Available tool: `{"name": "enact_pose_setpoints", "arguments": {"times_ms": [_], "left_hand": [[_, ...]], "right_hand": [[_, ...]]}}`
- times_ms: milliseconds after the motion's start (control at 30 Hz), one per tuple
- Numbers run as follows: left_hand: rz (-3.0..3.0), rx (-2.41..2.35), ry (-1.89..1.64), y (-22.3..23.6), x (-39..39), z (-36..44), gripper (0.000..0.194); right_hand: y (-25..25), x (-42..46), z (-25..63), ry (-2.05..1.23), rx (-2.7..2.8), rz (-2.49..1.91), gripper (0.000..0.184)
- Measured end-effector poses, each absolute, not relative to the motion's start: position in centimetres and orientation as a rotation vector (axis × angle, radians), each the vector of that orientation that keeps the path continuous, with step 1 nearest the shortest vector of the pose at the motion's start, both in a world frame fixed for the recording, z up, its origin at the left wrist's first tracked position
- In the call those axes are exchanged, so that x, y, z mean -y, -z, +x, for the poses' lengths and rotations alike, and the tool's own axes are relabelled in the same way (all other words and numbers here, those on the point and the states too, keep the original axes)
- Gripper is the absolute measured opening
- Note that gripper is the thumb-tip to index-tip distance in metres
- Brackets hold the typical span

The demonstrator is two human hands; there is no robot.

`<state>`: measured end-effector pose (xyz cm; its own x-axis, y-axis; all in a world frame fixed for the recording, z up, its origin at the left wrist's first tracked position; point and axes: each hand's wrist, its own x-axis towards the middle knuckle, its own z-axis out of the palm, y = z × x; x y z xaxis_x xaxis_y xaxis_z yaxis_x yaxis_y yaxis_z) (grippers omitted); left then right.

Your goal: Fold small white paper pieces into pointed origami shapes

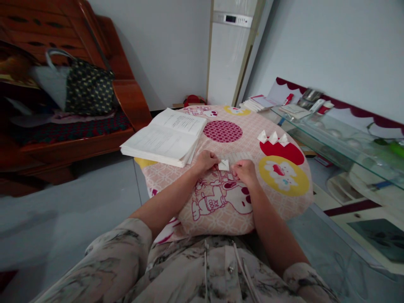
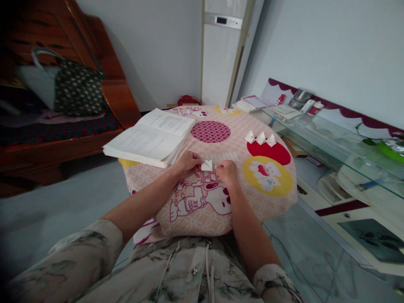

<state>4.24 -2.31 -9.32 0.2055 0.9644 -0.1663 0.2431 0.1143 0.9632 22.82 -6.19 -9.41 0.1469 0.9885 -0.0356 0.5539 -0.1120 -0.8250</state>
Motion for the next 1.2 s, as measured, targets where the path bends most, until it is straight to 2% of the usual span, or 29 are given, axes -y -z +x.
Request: {"name": "enact_pose_setpoints", "arguments": {"times_ms": [67,200,300,400,533,767,1000,1200], "left_hand": [[1.438,-1.303,-0.855,9.4,2.2,4.2,0.027],[1.735,-1.476,-0.88,9.5,2.0,4.3,0.022],[1.907,-1.562,-0.83,9.6,2.0,4.4,0.017],[2.071,-1.566,-0.824,9.7,2.4,4.4,0.005],[2.395,-1.402,-0.823,10.0,3.0,4.5,0.024],[2.635,-1.377,-0.421,10.0,4.1,4.4,0.026],[2.714,-1.327,-0.345,9.7,6.1,3.8,0.025],[2.733,-1.32,-0.285,9.3,6.3,4.1,0.026]], "right_hand": [[9.7,5.9,23.0,-0.659,1.506,-1.664,0.016],[9.9,6.0,23.0,-0.473,1.727,-1.561,0.026],[10.0,6.5,22.5,-0.362,2.04,-1.58,0.027],[10.0,6.9,22.0,-0.209,2.268,-1.668,0.029],[9.7,7.1,21.7,-0.145,2.34,-1.741,0.031],[9.4,6.8,21.8,-0.262,2.265,-1.711,0.029],[9.5,4.0,21.5,-0.884,1.624,-1.72,0.016],[9.3,0.7,20.3,-0.962,1.689,-1.851,0.035]]}}
